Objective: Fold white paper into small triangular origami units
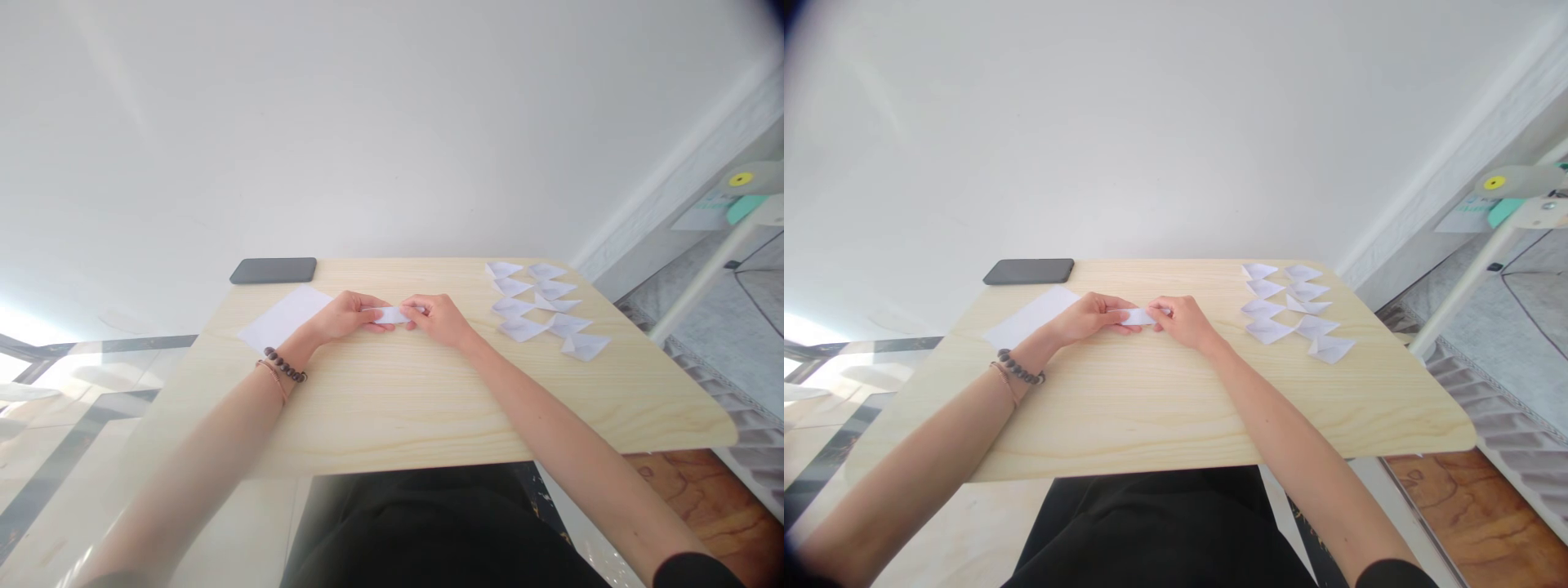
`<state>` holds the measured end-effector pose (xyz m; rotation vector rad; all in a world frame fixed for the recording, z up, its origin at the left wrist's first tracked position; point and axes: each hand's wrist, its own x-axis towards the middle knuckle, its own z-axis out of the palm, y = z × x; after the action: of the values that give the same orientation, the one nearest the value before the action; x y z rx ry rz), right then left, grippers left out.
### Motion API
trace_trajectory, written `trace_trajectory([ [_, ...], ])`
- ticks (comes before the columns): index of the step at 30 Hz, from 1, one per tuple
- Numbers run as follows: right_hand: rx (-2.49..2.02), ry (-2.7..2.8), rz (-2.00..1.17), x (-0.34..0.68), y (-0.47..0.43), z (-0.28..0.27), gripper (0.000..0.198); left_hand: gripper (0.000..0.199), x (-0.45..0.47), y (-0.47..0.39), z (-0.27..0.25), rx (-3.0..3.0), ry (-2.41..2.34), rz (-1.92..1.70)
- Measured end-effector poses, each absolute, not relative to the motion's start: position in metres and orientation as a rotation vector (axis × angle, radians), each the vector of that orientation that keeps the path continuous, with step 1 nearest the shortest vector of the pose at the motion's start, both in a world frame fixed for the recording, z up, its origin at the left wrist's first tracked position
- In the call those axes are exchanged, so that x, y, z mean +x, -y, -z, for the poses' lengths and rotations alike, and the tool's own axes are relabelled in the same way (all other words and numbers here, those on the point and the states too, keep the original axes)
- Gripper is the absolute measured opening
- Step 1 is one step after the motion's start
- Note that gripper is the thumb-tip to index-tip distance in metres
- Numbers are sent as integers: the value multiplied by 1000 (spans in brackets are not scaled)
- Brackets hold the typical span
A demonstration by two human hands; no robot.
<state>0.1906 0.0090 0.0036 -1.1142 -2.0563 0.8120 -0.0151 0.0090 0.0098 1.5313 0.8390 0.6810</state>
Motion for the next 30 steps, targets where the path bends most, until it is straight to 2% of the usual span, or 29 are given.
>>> trace_trajectory([
  [8, -1169, 1928, -1049, 198, -12, 0, 33, 33, -17, -10, -5, 1561, -949, -718],
  [19, -1204, 2023, -876, 194, -14, -1, 26, 26, -6, -7, -7, 1649, -1189, -801],
  [26, -1112, 1980, -821, 194, -12, 2, 24, 37, -11, -7, -7, 1721, -1185, -871],
  [30, -1085, 2058, -684, 197, -12, 1, 20, 28, -17, -8, -6, 1924, -1227, -879],
])
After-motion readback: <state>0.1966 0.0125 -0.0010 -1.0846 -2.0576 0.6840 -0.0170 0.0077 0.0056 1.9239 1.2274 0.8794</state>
